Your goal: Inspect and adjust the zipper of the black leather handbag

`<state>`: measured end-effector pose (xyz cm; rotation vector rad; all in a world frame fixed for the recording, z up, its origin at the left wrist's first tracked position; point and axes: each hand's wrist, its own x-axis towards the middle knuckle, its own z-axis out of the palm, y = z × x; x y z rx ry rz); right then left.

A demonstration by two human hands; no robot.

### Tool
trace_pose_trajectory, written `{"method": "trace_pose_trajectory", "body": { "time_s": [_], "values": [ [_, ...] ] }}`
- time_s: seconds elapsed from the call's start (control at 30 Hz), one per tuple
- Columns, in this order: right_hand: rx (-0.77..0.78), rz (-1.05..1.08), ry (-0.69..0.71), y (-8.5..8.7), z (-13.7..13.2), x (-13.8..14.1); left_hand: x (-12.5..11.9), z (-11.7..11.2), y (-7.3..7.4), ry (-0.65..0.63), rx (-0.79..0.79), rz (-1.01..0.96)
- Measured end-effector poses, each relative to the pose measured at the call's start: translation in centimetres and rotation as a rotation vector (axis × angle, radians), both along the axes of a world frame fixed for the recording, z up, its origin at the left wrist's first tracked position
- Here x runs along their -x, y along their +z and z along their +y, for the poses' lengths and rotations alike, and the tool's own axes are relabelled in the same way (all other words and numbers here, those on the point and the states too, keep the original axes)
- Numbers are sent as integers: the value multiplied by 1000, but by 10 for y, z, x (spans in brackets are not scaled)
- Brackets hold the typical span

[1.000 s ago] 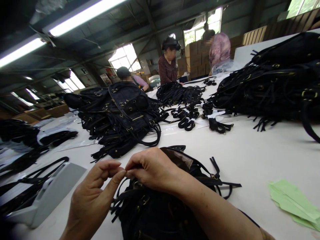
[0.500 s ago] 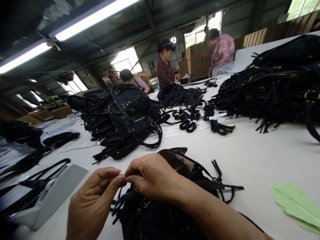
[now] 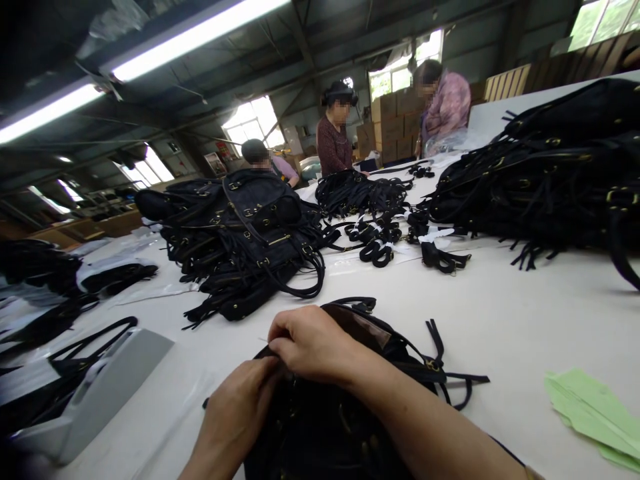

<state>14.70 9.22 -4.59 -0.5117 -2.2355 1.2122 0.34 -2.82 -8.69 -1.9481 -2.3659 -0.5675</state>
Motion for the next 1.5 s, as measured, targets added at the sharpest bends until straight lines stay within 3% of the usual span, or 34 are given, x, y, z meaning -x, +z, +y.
{"method": "trace_pose_trajectory", "body": {
  "time_s": [0.13,0.33,0.5,0.77,0.93,1.1,1.5],
  "values": [
    [199,-49,144,-19,8,13,3,13,-13,183,184,222],
    [33,-236,12,-48,19,29,6,33,-22,189,269,258],
    [-22,-280,-38,-59,20,34,8,41,-28,197,272,254],
    [-74,-330,-82,-67,18,36,14,25,-41,137,74,186],
    [-91,-314,-65,-66,13,34,18,16,-43,147,-184,-159],
    [-80,-307,-55,-64,8,35,27,16,-45,110,-222,-289],
    [-96,-385,-78,-64,3,39,18,10,-61,78,-387,-234]
  ]
}}
